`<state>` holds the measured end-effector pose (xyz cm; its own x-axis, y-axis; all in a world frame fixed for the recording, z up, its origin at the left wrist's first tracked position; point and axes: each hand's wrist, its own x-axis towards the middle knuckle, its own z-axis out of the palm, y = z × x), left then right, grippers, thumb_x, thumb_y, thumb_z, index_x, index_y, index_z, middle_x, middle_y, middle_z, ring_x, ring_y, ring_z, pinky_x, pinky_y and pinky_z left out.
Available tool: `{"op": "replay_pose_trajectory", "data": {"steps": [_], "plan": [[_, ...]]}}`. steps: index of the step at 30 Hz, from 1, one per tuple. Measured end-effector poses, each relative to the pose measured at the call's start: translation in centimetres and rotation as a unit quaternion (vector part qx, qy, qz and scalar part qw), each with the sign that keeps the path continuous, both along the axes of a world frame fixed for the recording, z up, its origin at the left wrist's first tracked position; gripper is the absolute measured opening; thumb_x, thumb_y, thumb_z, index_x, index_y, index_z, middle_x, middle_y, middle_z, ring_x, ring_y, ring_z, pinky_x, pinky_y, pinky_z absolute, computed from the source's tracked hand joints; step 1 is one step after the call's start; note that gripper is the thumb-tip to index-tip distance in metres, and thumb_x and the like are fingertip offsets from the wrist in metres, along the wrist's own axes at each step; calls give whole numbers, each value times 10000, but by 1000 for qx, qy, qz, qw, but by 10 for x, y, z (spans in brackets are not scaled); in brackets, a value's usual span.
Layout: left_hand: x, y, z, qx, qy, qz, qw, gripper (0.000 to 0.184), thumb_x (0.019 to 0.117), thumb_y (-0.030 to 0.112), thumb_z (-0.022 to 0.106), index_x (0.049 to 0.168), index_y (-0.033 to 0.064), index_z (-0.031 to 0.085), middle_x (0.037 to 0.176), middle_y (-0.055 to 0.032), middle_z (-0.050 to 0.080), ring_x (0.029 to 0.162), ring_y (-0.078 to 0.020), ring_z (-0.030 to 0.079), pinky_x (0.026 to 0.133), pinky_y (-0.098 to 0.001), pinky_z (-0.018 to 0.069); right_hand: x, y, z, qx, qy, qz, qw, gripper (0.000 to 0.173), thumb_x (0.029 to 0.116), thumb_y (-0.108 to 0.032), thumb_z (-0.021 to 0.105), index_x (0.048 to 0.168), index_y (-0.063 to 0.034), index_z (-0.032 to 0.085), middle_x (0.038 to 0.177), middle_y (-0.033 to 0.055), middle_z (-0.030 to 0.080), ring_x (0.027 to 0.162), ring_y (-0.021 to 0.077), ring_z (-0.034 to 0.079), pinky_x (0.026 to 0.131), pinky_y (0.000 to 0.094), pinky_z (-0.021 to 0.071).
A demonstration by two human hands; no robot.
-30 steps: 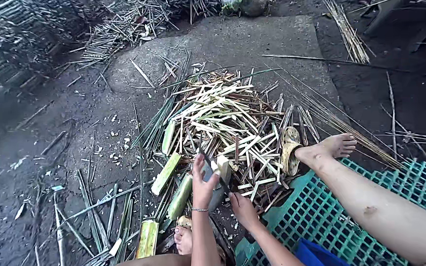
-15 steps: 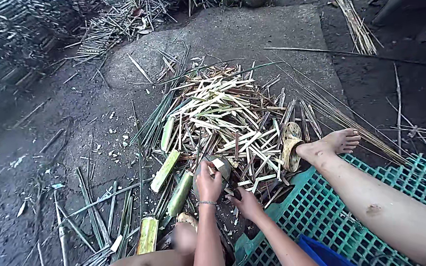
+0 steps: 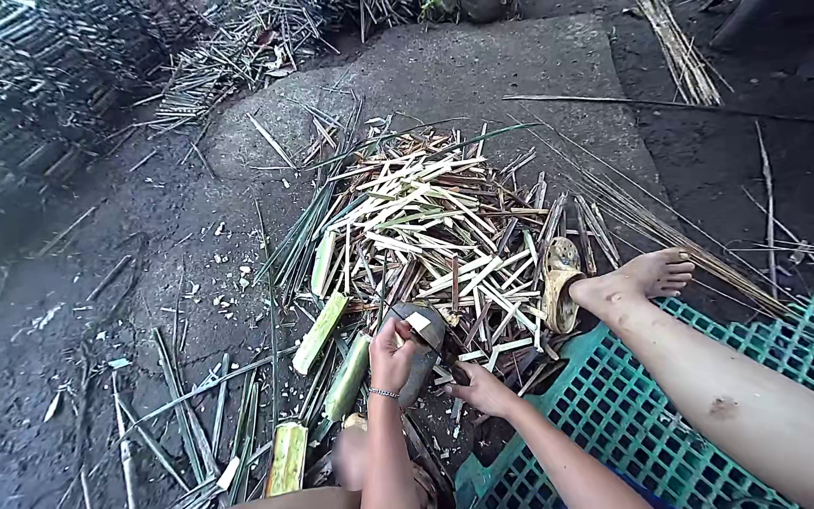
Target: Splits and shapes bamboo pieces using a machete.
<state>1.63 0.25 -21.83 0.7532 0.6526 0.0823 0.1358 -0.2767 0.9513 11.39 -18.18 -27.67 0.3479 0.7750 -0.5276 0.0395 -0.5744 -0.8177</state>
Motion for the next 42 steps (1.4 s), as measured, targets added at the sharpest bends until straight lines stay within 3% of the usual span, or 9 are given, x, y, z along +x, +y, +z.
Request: {"op": "replay_pose_trajectory", "data": {"steps": [4,8,14,19,23,26,31,37,42], "plan": [[5,8,-1,-54,-30,-17,998,92,722,-40,536,801,7,541,1010,-119,741,1066,-185,696,949,-387,539,14,0,6,7,27,14,1000,381,956,-236,710,1200,32,592,884,97,590,728,151,552,723,366,496],[-10,23,-14,-134,-103,3,986,131,711,-60,496,792,40,518,915,-85,739,972,-220,722,913,-418,570,26,-12,2,23,175,-27,984,150,974,-204,628,970,-83,539,573,-54,446,423,48,441,450,213,438],[-16,20,2,-198,-16,42,979,598,780,-90,547,1360,-54,406,1244,-173,678,1035,-196,707,888,-361,577,18,-28,-21,-27,136,-108,984,227,1005,-211,630,1105,-15,577,607,-18,484,446,80,472,474,247,469],[-25,25,19,-104,10,120,987,433,831,-71,579,1261,-63,529,1131,-140,718,1053,-166,696,912,-348,564,-3,-18,-34,-78,74,-227,968,365,1043,-270,615,1235,38,579,756,101,578,542,158,541,563,337,518],[-20,26,23,-54,44,66,995,571,778,-136,624,1315,-52,451,1205,-134,710,1137,-191,680,968,-382,549,-16,-18,-32,-71,86,-311,944,280,1048,-244,608,1091,31,582,627,45,521,473,127,515,515,295,506],[-5,15,-19,-73,-25,79,994,376,808,-119,618,1182,-97,589,1180,-173,698,1129,-202,663,993,-367,532,-23,-13,-18,-2,33,-349,937,248,1007,-196,669,1036,48,628,607,44,556,465,114,522,508,284,499],[6,-5,-44,-90,2,54,994,248,928,-4,632,1166,-59,677,1171,-146,707,1095,-156,668,1003,-347,522,-21,9,46,172,28,-282,943,288,950,-230,630,1130,-9,588,662,-44,567,514,43,558,547,216,532],[17,1,-1,-60,231,-53,970,286,949,106,658,1215,7,694,1130,-182,720,1096,-296,682,1016,-516,498,-31,26,101,249,-27,-233,940,509,1063,-543,333,885,-125,563,584,-143,484,469,-36,481,466,145,457],[21,-2,-3,-30,262,-57,963,275,961,137,634,1209,45,709,1131,-165,726,1098,-310,683,1003,-539,501,-32,31,93,132,-130,-195,963,497,1067,-476,359,851,-111,618,569,-69,458,470,51,476,481,272,453]]}}
